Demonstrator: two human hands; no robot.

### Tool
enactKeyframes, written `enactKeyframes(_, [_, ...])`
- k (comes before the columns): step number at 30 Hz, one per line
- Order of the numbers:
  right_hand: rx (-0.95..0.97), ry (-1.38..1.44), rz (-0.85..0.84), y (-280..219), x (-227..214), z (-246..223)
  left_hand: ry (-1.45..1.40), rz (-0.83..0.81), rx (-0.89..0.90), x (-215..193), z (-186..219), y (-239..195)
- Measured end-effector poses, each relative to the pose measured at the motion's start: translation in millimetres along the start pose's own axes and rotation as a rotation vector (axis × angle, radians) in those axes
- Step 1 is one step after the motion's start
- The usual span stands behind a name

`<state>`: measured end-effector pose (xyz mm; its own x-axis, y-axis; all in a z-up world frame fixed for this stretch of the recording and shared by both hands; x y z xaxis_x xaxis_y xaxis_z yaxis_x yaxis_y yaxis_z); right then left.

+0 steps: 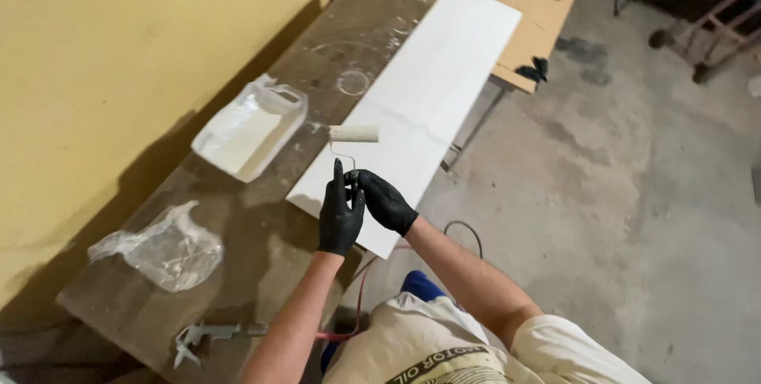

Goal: Painting a long wooden board using a small hand roller and a tray of white paint

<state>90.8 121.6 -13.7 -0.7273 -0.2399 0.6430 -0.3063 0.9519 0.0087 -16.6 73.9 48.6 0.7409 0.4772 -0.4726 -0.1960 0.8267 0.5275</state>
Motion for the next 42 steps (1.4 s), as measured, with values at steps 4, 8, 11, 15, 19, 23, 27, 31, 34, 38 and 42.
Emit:
enactKeyframes(4, [-0.084, -0.125, -0.049, 7, -53, -20, 0.079, -0.079, 0.103, 55, 24, -1])
enactKeyframes(8, [-0.098, -0.489, 0.007, 9, -82, -75, -0.008, -0.081, 0.180, 112, 46, 9])
enactKeyframes(11, [-0.059, -0.576, -0.009, 22, -121, -99, 0.004, -0.021, 0.207, 149, 71, 20])
enactKeyframes(15, [0.037, -0.605, -0.036, 50, -155, -124, 0.085, 0.082, 0.257, 190, 95, 40])
enactKeyframes(19, [0.103, -0.505, -0.073, 82, -169, -126, 0.216, 0.118, 0.212, 204, 83, 48])
enactKeyframes(23, [0.205, -0.316, -0.148, 109, -134, -114, 0.435, 0.287, 0.143, 133, 26, 48])
enactKeyframes(27, [0.268, -0.570, -0.277, 150, -99, -62, 0.881, 0.701, 0.112, 3, -84, 17])
enactKeyframes(31, [0.169, -0.957, -0.355, 187, -22, -13, 0.972, 0.827, -0.085, -69, -238, 20])
enactKeyframes(34, [-0.909, -1.697, -0.643, 183, 86, -9, 0.621, 0.907, -0.145, -118, -327, 51])
enactKeyframes(38, [-0.307, -1.281, -0.605, 253, 93, 77, 0.356, 0.306, -0.600, -120, -454, 125])
enactKeyframes(42, [-0.869, -1.914, -0.497, 295, 78, 176, 0.139, -0.103, -0.575, -88, -496, 160])
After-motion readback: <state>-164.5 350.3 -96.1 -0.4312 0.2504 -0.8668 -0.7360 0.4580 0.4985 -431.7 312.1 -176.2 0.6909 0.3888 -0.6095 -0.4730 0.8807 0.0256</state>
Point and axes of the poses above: each hand's wrist, its own y-axis towards the middle knuckle, its own x-axis out of the palm, z = x × y, the point moved 9 cm from there along y, towards the middle knuckle, and after that the axes turned 1 degree about -x, right-handed, at the moved point
